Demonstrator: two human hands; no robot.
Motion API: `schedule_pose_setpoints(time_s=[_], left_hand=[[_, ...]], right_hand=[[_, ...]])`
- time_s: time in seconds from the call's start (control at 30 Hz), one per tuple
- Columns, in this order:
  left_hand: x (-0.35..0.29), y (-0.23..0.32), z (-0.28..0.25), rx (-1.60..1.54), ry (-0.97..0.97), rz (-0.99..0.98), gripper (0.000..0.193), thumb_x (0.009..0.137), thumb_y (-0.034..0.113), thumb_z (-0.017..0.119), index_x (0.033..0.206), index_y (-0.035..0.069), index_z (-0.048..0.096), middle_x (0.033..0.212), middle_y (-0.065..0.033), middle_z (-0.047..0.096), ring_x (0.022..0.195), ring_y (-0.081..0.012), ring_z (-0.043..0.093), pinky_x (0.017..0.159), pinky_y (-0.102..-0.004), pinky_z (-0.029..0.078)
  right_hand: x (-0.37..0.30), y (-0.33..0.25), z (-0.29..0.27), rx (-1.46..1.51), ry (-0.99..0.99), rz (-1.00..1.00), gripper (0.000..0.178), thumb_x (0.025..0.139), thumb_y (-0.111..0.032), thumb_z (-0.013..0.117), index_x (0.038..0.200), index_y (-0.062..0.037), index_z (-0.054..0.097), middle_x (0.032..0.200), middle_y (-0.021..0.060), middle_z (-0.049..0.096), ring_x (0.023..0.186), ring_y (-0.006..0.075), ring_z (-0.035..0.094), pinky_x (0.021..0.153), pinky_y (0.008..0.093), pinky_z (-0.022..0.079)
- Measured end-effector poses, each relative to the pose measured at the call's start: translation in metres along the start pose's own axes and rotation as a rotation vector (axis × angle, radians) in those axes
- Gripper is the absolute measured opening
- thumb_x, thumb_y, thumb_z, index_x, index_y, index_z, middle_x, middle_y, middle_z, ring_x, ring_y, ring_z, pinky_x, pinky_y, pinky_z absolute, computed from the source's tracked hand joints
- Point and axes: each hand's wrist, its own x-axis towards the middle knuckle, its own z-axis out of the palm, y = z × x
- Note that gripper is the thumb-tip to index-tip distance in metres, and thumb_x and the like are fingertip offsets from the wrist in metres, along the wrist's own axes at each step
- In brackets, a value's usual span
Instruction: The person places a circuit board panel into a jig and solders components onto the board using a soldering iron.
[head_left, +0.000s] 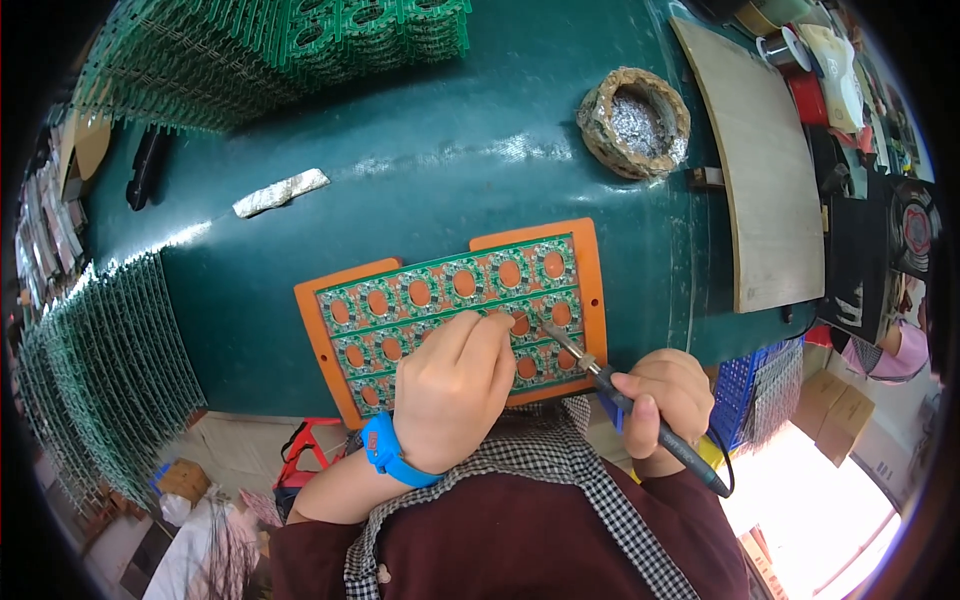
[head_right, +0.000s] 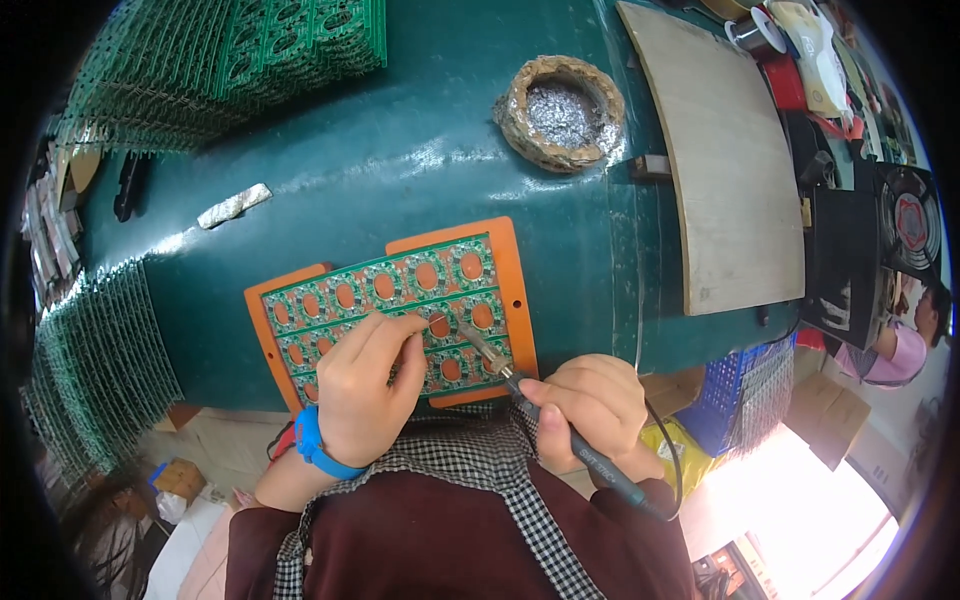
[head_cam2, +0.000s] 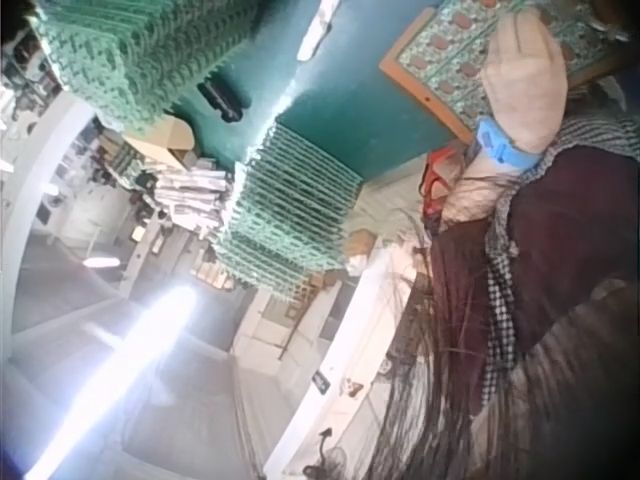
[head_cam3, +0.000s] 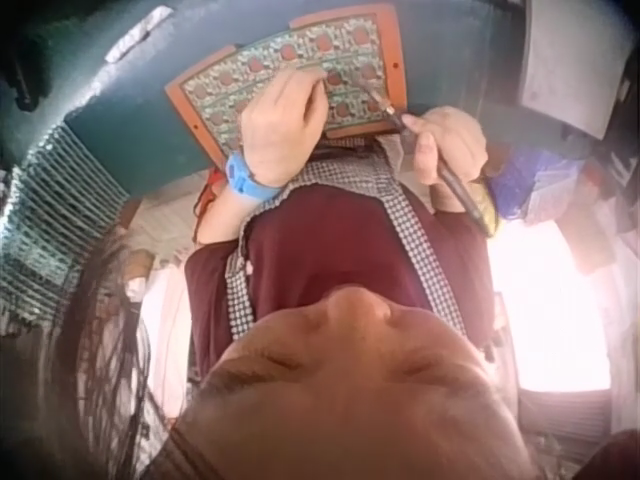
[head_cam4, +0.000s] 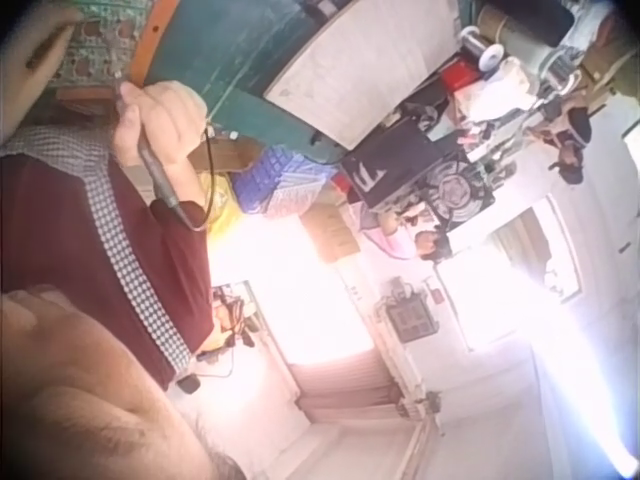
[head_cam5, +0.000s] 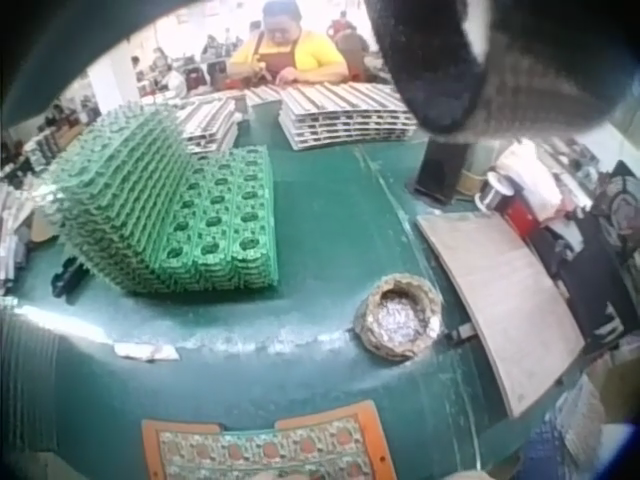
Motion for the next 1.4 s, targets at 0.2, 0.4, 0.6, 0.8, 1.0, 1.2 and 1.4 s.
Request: schedule_pose_setpoints(time_s=[0.2,0.4,0.6,0.8,1.0,1.2,1.4], left_hand=[[0.000,0.001,0.000,0.032,-0.013,0.062,0.018,0.076,-0.008,0.063,0.093,0.000,0.063,0.073,-0.0098,0.058,0.061,-0.0254,0.059,0.052,-0.0340,0.046],[-0.014,0.004,-0.004,0.048,-0.034,0.053,0.018,0.076,-0.005,0.065,0.092,0.001,0.064,0.075,-0.0088,0.057,0.061,-0.0243,0.059,0.052,-0.0328,0.046],[-0.031,0.008,0.001,0.020,-0.047,0.102,0.016,0.076,-0.004,0.067,0.091,0.002,0.064,0.076,-0.0082,0.056,0.060,-0.0232,0.058,0.050,-0.0328,0.045],[-0.031,0.008,0.000,0.080,-0.073,0.135,0.015,0.077,-0.004,0.066,0.091,0.002,0.064,0.075,-0.0083,0.056,0.060,-0.0243,0.058,0.051,-0.0332,0.045],[-0.045,0.003,-0.005,0.040,-0.023,0.049,0.014,0.077,-0.003,0.067,0.090,0.002,0.063,0.075,-0.0085,0.059,0.059,-0.0243,0.058,0.051,-0.0330,0.045],[-0.049,0.001,-0.006,0.031,-0.041,0.070,0.013,0.077,-0.003,0.067,0.088,0.003,0.063,0.074,-0.0081,0.058,0.059,-0.0242,0.057,0.052,-0.0334,0.045],[-0.045,0.002,-0.012,0.112,0.002,0.100,0.013,0.076,-0.003,0.068,0.087,0.003,0.064,0.070,-0.0073,0.055,0.060,-0.0240,0.055,0.053,-0.0337,0.043]], right_hand=[[-0.001,-0.003,0.005,-0.023,-0.010,-0.004,0.009,0.072,-0.005,0.059,0.075,0.0009,0.066,0.061,0.0076,0.059,0.048,0.0208,0.058,0.045,0.0315,0.046],[-0.019,-0.008,-0.002,-0.027,0.037,-0.003,0.009,0.073,-0.007,0.058,0.073,-0.0003,0.065,0.060,0.0075,0.058,0.048,0.0214,0.057,0.045,0.0323,0.045],[-0.031,-0.014,-0.004,0.008,0.023,-0.003,0.010,0.073,-0.008,0.058,0.072,-0.0006,0.065,0.059,0.0072,0.057,0.047,0.0210,0.056,0.045,0.0326,0.045],[-0.043,-0.015,0.001,-0.012,0.038,0.001,0.010,0.073,-0.008,0.058,0.073,-0.0004,0.065,0.059,0.0072,0.057,0.048,0.0214,0.055,0.046,0.0324,0.045],[-0.052,-0.018,0.003,0.014,0.080,0.008,0.011,0.073,-0.008,0.058,0.074,-0.0005,0.067,0.059,0.0072,0.057,0.048,0.0215,0.056,0.047,0.0320,0.045],[-0.044,-0.023,0.012,0.026,0.051,0.000,0.010,0.071,-0.007,0.059,0.073,-0.0011,0.067,0.058,0.0072,0.057,0.047,0.0218,0.055,0.047,0.0313,0.046],[-0.045,-0.015,0.013,0.055,0.067,-0.032,0.012,0.074,-0.008,0.057,0.074,0.0001,0.067,0.059,0.0083,0.058,0.047,0.0212,0.056,0.046,0.0305,0.047]])
